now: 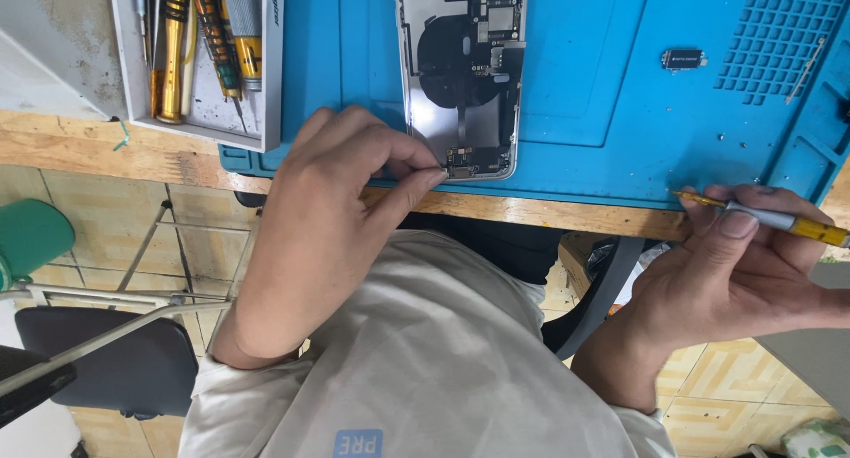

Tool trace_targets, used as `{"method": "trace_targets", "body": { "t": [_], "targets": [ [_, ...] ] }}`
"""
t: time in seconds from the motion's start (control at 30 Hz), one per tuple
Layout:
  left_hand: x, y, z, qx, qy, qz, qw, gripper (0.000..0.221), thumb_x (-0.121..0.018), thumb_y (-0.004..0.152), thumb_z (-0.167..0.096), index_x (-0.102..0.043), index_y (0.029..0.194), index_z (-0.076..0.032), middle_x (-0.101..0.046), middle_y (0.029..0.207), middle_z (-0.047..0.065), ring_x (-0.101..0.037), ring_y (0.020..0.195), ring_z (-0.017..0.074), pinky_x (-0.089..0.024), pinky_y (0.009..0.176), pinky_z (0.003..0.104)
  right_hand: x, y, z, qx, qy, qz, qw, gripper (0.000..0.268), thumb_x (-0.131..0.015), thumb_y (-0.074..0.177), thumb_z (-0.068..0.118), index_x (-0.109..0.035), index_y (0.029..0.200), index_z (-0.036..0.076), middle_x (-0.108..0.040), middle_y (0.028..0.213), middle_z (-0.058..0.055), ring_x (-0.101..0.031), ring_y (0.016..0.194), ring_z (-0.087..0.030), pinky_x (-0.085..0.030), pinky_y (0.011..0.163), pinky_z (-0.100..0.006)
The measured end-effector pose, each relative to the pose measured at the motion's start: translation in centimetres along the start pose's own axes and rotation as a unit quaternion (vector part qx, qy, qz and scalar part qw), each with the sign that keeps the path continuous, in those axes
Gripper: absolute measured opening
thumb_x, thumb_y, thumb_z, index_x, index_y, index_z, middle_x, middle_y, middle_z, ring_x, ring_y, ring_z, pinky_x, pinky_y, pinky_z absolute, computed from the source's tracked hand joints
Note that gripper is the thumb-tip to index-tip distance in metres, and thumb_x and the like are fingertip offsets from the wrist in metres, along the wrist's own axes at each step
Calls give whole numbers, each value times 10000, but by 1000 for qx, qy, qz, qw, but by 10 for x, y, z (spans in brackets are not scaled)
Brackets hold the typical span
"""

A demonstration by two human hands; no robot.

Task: Reassembling internal components of a mobile phone housing using precision tools

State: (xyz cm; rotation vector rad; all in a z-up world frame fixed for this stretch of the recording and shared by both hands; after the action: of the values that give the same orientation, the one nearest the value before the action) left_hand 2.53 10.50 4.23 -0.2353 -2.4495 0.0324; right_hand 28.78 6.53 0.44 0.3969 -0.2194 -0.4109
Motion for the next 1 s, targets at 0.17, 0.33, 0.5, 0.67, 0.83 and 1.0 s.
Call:
{"method": "trace_targets", "body": {
  "t": [0.17, 0.33, 0.5, 0.67, 0.83, 1.0],
  "targets": [
    [-2, 1, 2, 18, 5, 4, 1000, 32, -564, 745, -85, -540, 739, -66, -478, 686, 25, -416, 663, 170, -318, 625, 272, -4, 1, 4, 3, -2, 1, 1000, 463, -501, 936, -78, -257, 1200, 214, -407, 945, -351, -441, 782, -399, -465, 642, -488],
    [-1, 4, 3, 29, 15, 14, 999, 38, -571, 740, -84, -541, 720, -73, -469, 667, 25, -399, 664, 185, -325, 578, 275, -3, 1, 4, 0, -5, -4, 1000, 461, -511, 934, -70, -262, 1203, 208, -410, 944, -351, -453, 782, -409, -470, 637, -484],
    [-2, 7, 1, 33, 20, 28, 999, 51, -583, 722, -64, -537, 710, -81, -487, 664, 14, -403, 682, 189, -344, 554, 270, -4, 2, 4, 0, 8, 1, 1000, 466, -494, 937, -96, -271, 1205, 212, -406, 943, -355, -447, 765, -413, -462, 631, -490],
    [-1, 7, 4, 49, 44, 33, 997, 53, -570, 735, -84, -533, 696, -83, -492, 667, 13, -411, 694, 194, -354, 541, 281, -11, 4, 11, 12, -18, 20, 1000, 415, -468, 935, -82, -259, 1171, 187, -381, 939, -335, -433, 747, -395, -457, 634, -476],
    [3, 8, 6, 46, 23, 12, 999, 77, -575, 729, -53, -531, 677, -89, -492, 648, 3, -415, 679, 170, -343, 560, 257, -16, 6, 16, 20, -29, 24, 999, 388, -465, 927, -75, -257, 1148, 166, -381, 921, -330, -427, 733, -384, -447, 621, -457],
    [6, 5, 6, 25, 5, 4, 1000, 67, -579, 731, -37, -538, 698, -78, -513, 686, 14, -439, 670, 170, -346, 586, 260, -25, 9, 20, 32, -43, 30, 998, 321, -455, 913, -62, -244, 1070, 123, -358, 881, -295, -405, 710, -351, -428, 572, -422]
  ]
}}
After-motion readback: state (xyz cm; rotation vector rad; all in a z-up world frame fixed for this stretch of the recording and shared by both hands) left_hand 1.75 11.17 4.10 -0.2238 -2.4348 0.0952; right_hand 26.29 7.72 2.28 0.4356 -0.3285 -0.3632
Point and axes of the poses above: each hand's wrist, its own y-axis towards the middle knuckle, its own x-axis out of the back of the hand, z = x × y, the point moved 9 cm from there along y, towards the middle knuckle
